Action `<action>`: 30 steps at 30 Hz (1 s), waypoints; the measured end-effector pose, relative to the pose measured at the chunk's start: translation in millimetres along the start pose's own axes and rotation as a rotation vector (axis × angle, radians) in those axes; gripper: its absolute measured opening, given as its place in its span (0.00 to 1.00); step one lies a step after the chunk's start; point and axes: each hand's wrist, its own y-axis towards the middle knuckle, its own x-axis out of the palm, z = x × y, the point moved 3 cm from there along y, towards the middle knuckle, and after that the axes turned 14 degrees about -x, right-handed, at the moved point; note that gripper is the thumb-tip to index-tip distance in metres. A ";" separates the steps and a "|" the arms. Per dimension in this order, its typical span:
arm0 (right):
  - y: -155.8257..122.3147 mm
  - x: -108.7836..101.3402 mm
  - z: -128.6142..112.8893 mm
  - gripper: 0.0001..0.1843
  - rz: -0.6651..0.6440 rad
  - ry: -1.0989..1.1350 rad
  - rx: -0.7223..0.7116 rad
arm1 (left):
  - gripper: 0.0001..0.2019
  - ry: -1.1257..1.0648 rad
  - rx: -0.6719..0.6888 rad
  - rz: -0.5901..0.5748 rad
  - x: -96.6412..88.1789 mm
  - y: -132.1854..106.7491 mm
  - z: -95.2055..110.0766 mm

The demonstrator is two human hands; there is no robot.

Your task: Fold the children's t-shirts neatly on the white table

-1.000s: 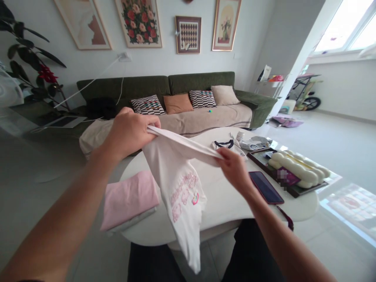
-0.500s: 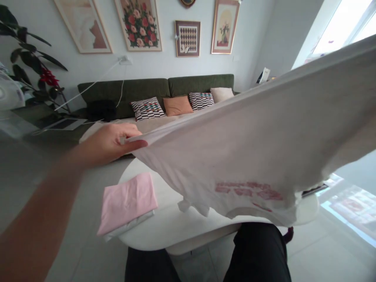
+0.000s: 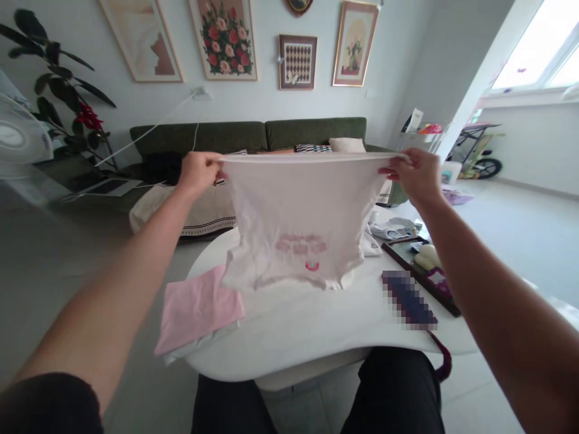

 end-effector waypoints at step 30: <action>-361.0 34.6 59.4 0.10 -0.897 -0.039 0.061 | 0.12 0.234 -0.159 -0.517 134.5 -288.7 -189.9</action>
